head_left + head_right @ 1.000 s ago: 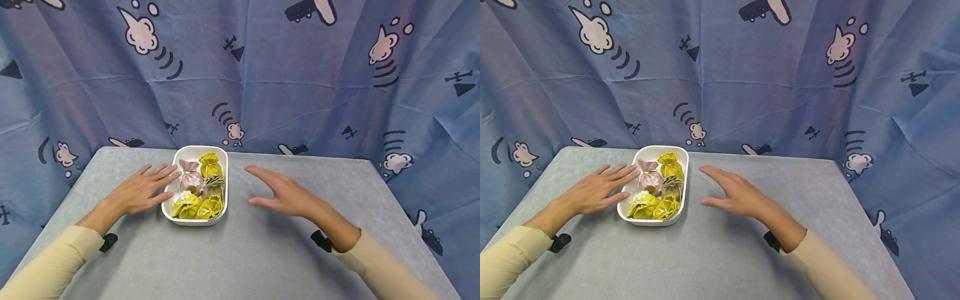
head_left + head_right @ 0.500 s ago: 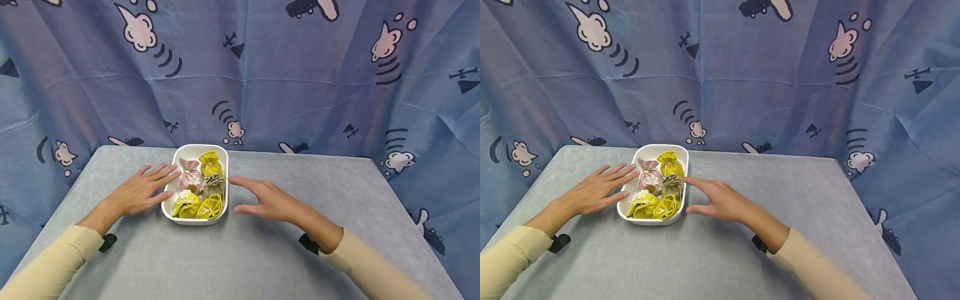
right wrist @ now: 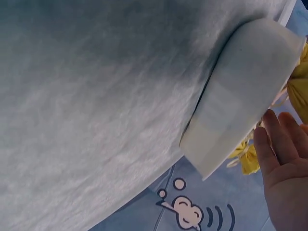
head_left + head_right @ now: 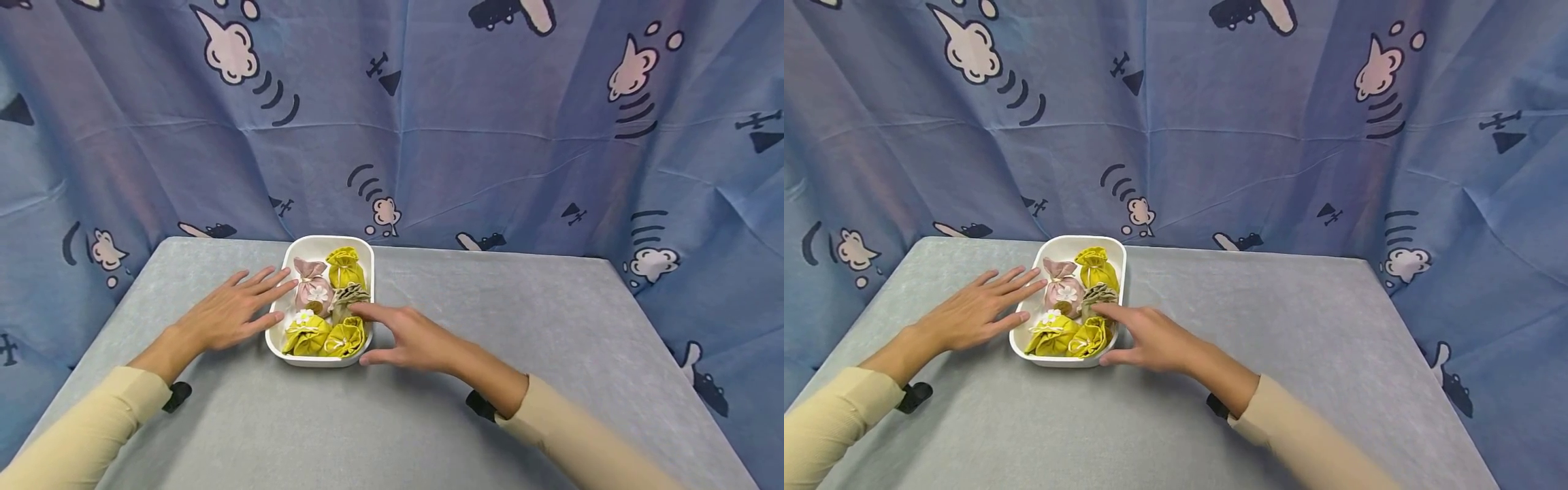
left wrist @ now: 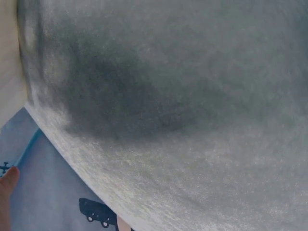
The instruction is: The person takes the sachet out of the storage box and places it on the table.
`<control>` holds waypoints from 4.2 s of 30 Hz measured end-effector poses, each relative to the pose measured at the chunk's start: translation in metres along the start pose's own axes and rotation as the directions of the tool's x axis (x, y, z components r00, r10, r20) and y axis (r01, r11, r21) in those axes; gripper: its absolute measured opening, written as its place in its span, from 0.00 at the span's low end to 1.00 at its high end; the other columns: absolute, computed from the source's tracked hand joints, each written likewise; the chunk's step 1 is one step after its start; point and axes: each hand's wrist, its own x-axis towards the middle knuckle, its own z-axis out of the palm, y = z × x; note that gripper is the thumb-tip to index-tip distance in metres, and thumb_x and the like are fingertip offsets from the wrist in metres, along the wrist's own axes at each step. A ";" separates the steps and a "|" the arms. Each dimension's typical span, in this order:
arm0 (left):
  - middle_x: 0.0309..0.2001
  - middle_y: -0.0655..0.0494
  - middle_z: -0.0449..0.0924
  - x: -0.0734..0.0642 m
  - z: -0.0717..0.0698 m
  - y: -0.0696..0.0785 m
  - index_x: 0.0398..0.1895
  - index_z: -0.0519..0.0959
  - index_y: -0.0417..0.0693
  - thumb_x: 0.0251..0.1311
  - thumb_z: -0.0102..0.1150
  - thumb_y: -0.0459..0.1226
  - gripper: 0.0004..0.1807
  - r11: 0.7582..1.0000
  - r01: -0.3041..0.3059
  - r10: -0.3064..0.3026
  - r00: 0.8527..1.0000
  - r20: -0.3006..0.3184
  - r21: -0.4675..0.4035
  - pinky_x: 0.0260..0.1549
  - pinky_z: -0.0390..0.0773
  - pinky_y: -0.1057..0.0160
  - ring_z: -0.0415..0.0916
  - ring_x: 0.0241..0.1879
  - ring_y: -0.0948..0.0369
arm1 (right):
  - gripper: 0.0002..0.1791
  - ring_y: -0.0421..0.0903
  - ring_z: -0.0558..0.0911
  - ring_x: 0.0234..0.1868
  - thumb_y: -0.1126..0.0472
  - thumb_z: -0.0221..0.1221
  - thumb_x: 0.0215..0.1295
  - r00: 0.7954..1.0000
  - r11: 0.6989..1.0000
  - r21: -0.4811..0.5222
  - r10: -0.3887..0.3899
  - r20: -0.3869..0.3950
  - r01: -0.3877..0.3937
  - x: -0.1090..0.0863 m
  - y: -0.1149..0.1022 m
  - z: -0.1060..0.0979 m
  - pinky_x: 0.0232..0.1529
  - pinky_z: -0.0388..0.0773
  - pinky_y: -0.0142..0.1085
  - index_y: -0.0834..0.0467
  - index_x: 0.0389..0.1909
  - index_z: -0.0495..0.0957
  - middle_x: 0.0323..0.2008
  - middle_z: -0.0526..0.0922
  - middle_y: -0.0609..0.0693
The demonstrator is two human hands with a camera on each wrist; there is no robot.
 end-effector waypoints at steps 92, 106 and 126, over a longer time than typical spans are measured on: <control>0.77 0.52 0.54 0.001 0.004 0.000 0.79 0.57 0.60 0.74 0.45 0.55 0.33 0.999 -0.009 0.009 1.000 -0.013 -0.042 0.66 0.54 0.34 0.49 0.76 0.45 | 0.23 0.44 0.85 0.48 0.67 0.68 0.61 0.973 0.993 -0.115 -0.049 -0.225 0.024 -0.008 -0.006 -0.063 0.46 0.82 0.41 0.59 0.59 0.80 0.53 0.85 0.51; 0.77 0.51 0.56 0.000 0.004 0.001 0.78 0.58 0.59 0.74 0.46 0.54 0.32 0.999 -0.016 0.015 0.999 -0.033 -0.033 0.66 0.55 0.35 0.52 0.75 0.45 | 0.24 0.49 0.85 0.50 0.68 0.68 0.61 0.965 0.989 -0.113 0.067 -0.252 -0.098 -0.031 0.027 -0.071 0.49 0.81 0.46 0.60 0.60 0.79 0.52 0.85 0.53; 0.77 0.51 0.55 0.000 0.004 0.002 0.78 0.58 0.59 0.74 0.45 0.54 0.32 0.999 0.001 -0.002 1.000 -0.020 -0.046 0.67 0.54 0.35 0.50 0.76 0.46 | 0.25 0.56 0.84 0.51 0.66 0.66 0.64 0.935 0.959 -0.112 0.223 -0.277 -0.262 -0.040 0.068 -0.071 0.50 0.80 0.52 0.60 0.62 0.77 0.54 0.84 0.58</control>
